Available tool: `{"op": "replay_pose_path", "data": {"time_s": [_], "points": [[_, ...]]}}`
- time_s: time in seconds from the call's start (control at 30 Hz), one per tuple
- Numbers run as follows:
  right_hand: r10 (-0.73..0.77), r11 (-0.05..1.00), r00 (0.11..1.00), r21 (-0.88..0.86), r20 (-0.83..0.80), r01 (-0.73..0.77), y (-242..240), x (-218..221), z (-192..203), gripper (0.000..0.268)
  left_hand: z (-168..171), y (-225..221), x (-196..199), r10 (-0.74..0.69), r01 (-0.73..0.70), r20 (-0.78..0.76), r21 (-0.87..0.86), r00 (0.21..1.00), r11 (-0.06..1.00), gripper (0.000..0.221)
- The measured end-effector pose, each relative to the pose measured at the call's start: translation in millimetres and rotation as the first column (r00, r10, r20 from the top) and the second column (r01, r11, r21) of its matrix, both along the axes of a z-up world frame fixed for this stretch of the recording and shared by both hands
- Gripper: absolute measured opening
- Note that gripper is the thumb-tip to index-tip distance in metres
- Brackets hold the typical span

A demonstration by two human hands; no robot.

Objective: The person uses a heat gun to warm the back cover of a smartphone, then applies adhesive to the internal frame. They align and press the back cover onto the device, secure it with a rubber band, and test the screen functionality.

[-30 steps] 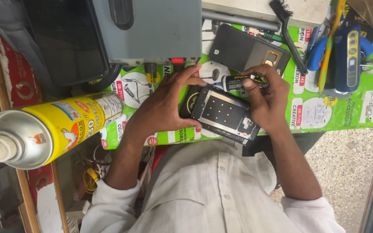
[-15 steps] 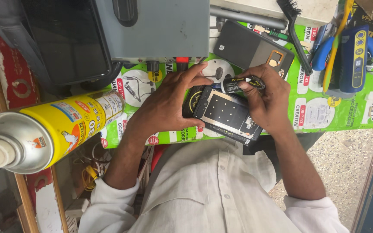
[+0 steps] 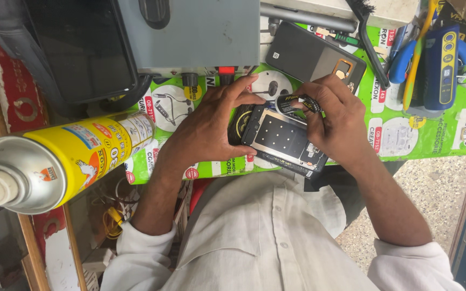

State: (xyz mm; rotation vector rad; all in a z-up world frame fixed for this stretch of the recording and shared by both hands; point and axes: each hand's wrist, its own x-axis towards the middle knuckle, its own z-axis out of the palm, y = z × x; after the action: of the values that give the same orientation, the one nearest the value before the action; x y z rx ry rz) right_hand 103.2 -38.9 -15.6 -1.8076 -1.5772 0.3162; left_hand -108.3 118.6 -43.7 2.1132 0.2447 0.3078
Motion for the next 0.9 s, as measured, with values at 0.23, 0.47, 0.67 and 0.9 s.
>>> {"op": "replay_pose_path", "data": {"time_s": [0.23,0.47,0.67,0.9], "points": [[0.025,1.0,0.998,-0.018,0.05,-0.025,-5,2,3,0.045,-1,-1,0,0.008,-0.008,-0.02,-0.004,1.0,1.0,0.124],[0.045,0.998,0.997,-0.044,0.055,-0.042,-10,8,4,0.047,0,-2,-1,0.028,-0.029,-0.063,-0.013,0.998,1.0,0.122],[0.064,0.996,0.995,-0.058,0.074,-0.06,-16,14,5,0.046,0,-5,1,0.043,-0.042,-0.072,0.011,0.997,0.999,0.122],[0.061,0.994,0.991,-0.097,0.12,-0.049,-24,18,10,0.05,-1,-5,0,0.04,-0.039,-0.05,0.021,0.998,0.999,0.121]]}}
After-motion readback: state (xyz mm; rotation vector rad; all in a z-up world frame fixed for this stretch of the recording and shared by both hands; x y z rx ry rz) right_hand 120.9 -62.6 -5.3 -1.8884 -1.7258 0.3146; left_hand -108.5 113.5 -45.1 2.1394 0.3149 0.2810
